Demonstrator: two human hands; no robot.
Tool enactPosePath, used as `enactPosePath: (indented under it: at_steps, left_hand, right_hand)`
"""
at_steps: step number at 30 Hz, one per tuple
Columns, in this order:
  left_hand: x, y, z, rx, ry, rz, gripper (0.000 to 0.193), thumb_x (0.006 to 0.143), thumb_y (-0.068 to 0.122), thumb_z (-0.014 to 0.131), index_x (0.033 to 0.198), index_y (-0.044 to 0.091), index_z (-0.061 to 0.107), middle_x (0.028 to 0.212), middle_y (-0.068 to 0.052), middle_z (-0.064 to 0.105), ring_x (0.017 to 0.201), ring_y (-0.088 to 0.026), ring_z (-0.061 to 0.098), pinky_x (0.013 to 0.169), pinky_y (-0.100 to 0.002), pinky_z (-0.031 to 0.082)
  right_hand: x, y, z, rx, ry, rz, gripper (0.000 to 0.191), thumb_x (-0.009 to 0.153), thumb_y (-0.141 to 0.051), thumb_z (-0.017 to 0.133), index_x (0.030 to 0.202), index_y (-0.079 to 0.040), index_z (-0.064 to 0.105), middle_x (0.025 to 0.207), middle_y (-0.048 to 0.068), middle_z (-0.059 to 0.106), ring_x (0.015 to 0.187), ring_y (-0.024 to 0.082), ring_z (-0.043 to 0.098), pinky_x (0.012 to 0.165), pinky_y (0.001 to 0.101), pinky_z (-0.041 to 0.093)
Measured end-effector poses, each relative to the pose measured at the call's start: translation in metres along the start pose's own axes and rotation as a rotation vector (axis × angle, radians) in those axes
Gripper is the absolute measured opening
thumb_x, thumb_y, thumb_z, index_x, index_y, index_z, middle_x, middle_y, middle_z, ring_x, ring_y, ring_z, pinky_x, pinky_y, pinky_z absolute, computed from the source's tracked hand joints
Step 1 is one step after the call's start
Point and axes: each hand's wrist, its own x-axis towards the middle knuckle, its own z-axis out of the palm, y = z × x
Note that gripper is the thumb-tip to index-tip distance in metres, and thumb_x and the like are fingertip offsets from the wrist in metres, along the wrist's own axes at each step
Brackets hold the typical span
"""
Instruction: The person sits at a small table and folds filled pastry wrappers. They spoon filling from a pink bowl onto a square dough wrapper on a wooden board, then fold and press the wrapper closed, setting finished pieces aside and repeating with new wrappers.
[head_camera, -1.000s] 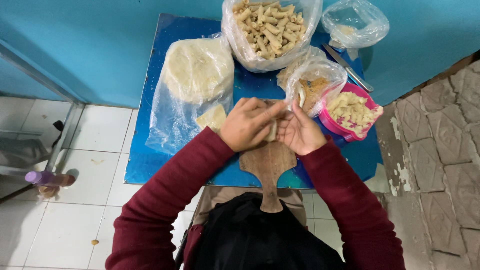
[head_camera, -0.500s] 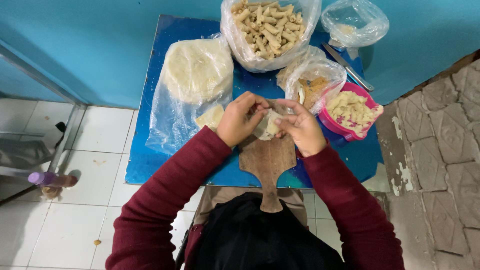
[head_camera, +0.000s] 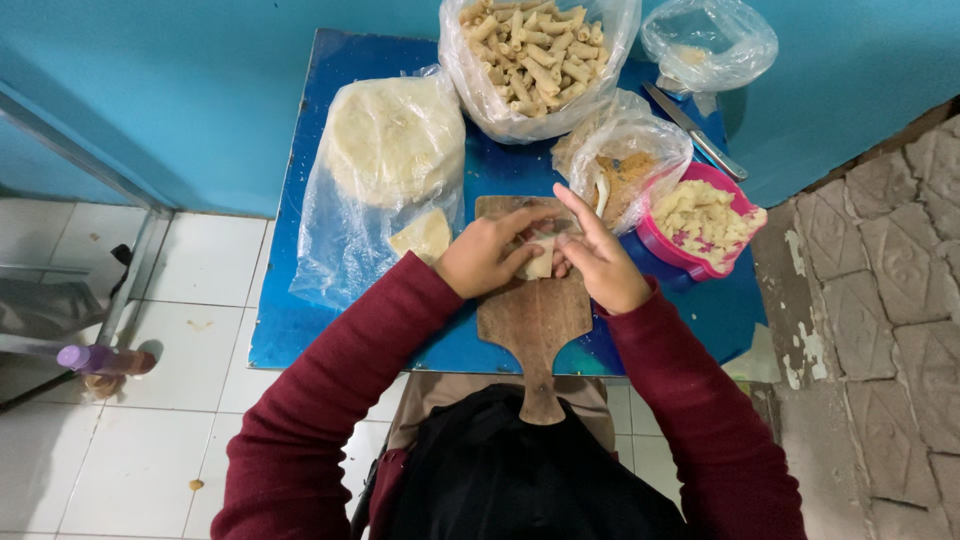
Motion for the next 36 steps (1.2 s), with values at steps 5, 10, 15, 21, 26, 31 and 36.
enactPosePath:
  at_steps: [5, 10, 15, 21, 26, 31, 36]
  left_hand:
    - [0.000, -0.008, 0.002, 0.142, 0.068, 0.185, 0.034, 0.090, 0.007, 0.072, 0.124, 0.007, 0.070, 0.102, -0.018, 0.069, 0.097, -0.036, 0.067, 0.084, -0.043, 0.054]
    - [-0.001, -0.010, 0.002, 0.125, 0.167, 0.164, 0.013, 0.089, 0.009, 0.075, 0.101, 0.006, 0.072, 0.094, -0.013, 0.069, 0.090, -0.030, 0.066, 0.079, -0.039, 0.053]
    - [0.003, -0.011, 0.005, -0.261, 0.221, -0.159, 0.016, 0.095, 0.015, 0.075, 0.103, 0.004, 0.068, 0.089, -0.001, 0.067, 0.078, -0.008, 0.060, 0.070, -0.026, 0.051]
    - [0.003, -0.010, 0.008, -0.678, 0.168, -0.202, 0.016, 0.101, 0.011, 0.070, 0.107, 0.005, 0.056, 0.097, 0.001, 0.064, 0.085, -0.006, 0.061, 0.076, -0.024, 0.052]
    - [-0.006, -0.006, 0.012, -0.679, 0.074, -0.137, 0.024, 0.101, 0.002, 0.070, 0.118, 0.006, 0.053, 0.110, 0.001, 0.055, 0.093, -0.005, 0.052, 0.080, -0.023, 0.047]
    - [-0.006, 0.002, 0.008, -0.708, 0.038, -0.214, 0.028, 0.103, 0.019, 0.058, 0.129, 0.009, 0.056, 0.119, 0.003, 0.062, 0.107, -0.003, 0.058, 0.092, -0.022, 0.048]
    - [-0.008, -0.004, 0.010, -0.551, -0.023, -0.311, 0.029, 0.103, 0.031, 0.061, 0.113, 0.005, 0.068, 0.101, 0.003, 0.066, 0.094, -0.005, 0.058, 0.084, -0.024, 0.049]
  right_hand:
    - [-0.001, 0.001, -0.001, 0.033, -0.018, 0.013, 0.059, 0.111, -0.020, 0.048, 0.167, -0.011, 0.029, 0.099, 0.004, 0.060, 0.083, 0.008, 0.059, 0.074, 0.0254, 0.052]
    - [0.001, 0.004, -0.002, 0.069, -0.013, 0.041, 0.057, 0.110, -0.024, 0.048, 0.164, -0.012, 0.033, 0.104, 0.005, 0.064, 0.086, 0.011, 0.065, 0.073, 0.0240, 0.051]
    - [0.002, 0.006, 0.003, -0.062, -0.040, -0.135, 0.052, 0.097, -0.006, 0.067, 0.146, -0.007, 0.048, 0.119, 0.005, 0.064, 0.100, 0.010, 0.064, 0.084, 0.0251, 0.055]
    - [0.001, 0.011, 0.000, -0.155, 0.107, -0.312, 0.015, 0.095, -0.001, 0.073, 0.109, -0.001, 0.066, 0.125, 0.006, 0.066, 0.101, 0.009, 0.064, 0.085, 0.0245, 0.054]
    - [-0.004, 0.014, -0.005, 0.212, 0.081, -0.173, 0.010, 0.099, 0.001, 0.068, 0.108, -0.002, 0.064, 0.104, 0.001, 0.067, 0.096, 0.007, 0.063, 0.086, 0.0226, 0.051]
    - [-0.008, 0.013, -0.009, 0.165, 0.027, -0.105, 0.009, 0.099, -0.001, 0.065, 0.107, -0.004, 0.062, 0.098, -0.001, 0.066, 0.088, 0.006, 0.062, 0.078, 0.0217, 0.049]
    - [-0.008, 0.016, -0.014, 0.092, 0.022, -0.094, 0.012, 0.098, -0.002, 0.065, 0.111, -0.002, 0.064, 0.098, -0.001, 0.064, 0.090, 0.005, 0.060, 0.082, 0.0215, 0.049]
